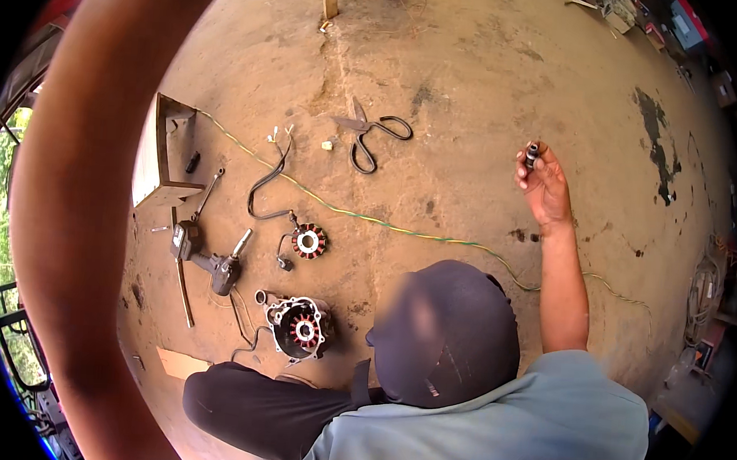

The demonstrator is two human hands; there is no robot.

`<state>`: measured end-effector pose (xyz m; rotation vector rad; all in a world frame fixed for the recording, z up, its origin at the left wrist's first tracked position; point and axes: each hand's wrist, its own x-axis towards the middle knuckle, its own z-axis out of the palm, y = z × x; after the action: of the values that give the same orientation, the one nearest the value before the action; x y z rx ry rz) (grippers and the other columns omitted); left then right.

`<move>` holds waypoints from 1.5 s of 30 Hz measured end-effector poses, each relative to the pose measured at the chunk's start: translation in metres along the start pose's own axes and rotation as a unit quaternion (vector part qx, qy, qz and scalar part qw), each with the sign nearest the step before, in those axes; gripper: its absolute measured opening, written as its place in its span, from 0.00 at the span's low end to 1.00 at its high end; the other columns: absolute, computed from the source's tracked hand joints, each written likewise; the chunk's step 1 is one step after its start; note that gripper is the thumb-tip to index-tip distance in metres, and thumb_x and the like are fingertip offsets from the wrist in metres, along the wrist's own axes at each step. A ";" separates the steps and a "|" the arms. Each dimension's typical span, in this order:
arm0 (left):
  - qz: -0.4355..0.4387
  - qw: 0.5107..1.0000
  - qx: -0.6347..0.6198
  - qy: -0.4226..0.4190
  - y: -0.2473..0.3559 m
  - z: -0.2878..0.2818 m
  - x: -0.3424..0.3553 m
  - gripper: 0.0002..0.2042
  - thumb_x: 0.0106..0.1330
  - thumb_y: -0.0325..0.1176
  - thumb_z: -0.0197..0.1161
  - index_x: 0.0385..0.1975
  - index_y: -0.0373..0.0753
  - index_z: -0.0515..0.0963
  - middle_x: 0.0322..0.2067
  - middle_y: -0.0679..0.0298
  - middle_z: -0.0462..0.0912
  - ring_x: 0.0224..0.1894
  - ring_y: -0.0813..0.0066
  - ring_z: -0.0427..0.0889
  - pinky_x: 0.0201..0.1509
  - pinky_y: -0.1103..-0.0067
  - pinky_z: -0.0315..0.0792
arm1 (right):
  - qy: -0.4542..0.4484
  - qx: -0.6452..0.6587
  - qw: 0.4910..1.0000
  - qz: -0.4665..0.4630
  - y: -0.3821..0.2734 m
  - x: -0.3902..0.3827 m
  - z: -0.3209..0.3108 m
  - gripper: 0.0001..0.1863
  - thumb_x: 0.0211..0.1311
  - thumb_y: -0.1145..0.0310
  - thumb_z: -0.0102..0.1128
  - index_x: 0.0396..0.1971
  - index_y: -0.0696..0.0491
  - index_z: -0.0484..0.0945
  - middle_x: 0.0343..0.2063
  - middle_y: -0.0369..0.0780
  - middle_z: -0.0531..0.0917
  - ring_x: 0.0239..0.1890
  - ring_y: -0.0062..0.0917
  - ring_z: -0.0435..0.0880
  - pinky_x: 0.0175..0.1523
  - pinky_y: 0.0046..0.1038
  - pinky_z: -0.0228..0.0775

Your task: The person assembles an engine component, first by hand and then using an electric impact driver to secure parts. They then put on work gloves and continue to assemble and inspect the metal casing and internal gears.

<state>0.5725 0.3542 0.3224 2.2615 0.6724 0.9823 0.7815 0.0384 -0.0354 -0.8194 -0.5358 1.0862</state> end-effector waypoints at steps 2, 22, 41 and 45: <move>0.021 0.998 0.045 -0.041 -0.042 0.052 0.002 0.04 0.68 0.29 0.71 0.36 0.37 0.86 0.35 0.60 0.90 0.30 0.71 0.84 0.38 0.71 0.80 | 0.062 0.033 0.997 0.017 0.030 -0.027 0.000 0.21 0.74 0.65 0.66 0.62 0.52 0.77 0.47 0.39 0.86 0.39 0.21 0.82 0.41 0.23 0.73; -0.420 0.900 -0.054 -0.101 -0.187 -0.088 -0.237 0.10 0.78 0.35 0.63 0.48 0.35 0.81 0.29 0.75 0.74 0.29 0.86 0.67 0.35 0.83 0.63 | -0.242 0.037 0.899 0.363 0.179 0.087 0.135 0.18 0.70 0.68 0.71 0.55 0.57 0.81 0.39 0.33 0.85 0.41 0.17 0.83 0.48 0.24 0.79; -0.546 0.799 -0.245 0.059 -0.128 -0.099 -0.460 0.13 0.77 0.34 0.65 0.54 0.33 0.80 0.41 0.67 0.87 0.44 0.81 0.85 0.50 0.79 0.81 | -0.486 -0.153 0.777 0.369 0.216 0.084 0.330 0.19 0.73 0.64 0.68 0.58 0.56 0.79 0.38 0.29 0.85 0.37 0.10 0.81 0.42 0.17 0.73; -0.560 0.778 -0.285 0.019 -0.120 -0.095 -0.482 0.11 0.77 0.32 0.65 0.53 0.33 0.80 0.42 0.66 0.87 0.46 0.80 0.85 0.50 0.79 0.82 | -0.486 -0.181 0.759 0.394 0.193 0.064 0.331 0.19 0.74 0.65 0.68 0.59 0.56 0.79 0.39 0.29 0.85 0.38 0.11 0.81 0.44 0.19 0.74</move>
<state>0.1836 0.1595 0.0641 0.9680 1.2881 0.4795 0.4553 0.2453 0.0082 -0.7723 -1.3819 2.2771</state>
